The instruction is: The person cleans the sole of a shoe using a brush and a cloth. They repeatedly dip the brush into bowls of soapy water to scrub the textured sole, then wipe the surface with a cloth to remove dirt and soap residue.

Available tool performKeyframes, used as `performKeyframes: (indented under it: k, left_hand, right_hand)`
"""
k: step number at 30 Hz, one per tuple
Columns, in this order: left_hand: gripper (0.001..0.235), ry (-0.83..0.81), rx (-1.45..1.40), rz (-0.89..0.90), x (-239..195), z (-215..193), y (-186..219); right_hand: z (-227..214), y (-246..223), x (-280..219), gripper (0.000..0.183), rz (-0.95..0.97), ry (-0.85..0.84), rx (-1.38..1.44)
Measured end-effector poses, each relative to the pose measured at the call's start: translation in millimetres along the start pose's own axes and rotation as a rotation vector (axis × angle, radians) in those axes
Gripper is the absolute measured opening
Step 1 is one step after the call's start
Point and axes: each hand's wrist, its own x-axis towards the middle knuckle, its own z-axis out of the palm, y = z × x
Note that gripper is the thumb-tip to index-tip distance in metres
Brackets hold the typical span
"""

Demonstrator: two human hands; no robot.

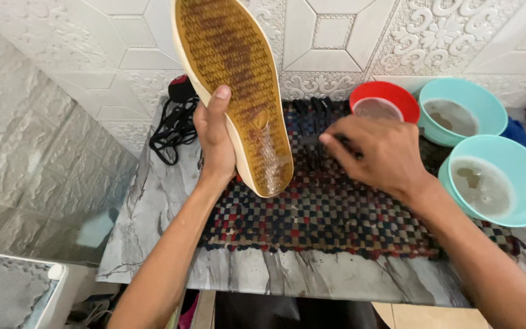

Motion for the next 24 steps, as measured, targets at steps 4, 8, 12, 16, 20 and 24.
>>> performKeyframes:
  k: [4, 8, 12, 16, 20, 24]
  left_hand:
    - [0.052, -0.027, -0.021, -0.024, -8, 0, -7]
    - [0.066, -0.115, 0.006, -0.074, -13, 5, -9]
    - [0.046, -0.199, 0.028, -0.155, -15, 5, -18]
    - [0.045, -0.196, 0.058, -0.253, -15, 6, 0]
    - [0.048, -0.148, 0.014, -0.296, -15, 7, 0]
    - [0.036, -0.146, -0.041, -0.381, -9, -5, -7]
  right_hand:
    - [0, 0, -8, 0.014, 0.118, 0.019, 0.085]
    - [13, -29, 12, 0.035, -0.189, 0.175, -0.051]
    - [30, -36, 38, 0.039, -0.426, 0.32, -0.103]
    - [69, -60, 18, 0.055, -0.546, 0.319, 0.155]
    - [62, -35, 42, 0.056, -0.562, 0.308, 0.038]
    - [66, -75, 37, 0.052, -0.704, 0.297, 0.176]
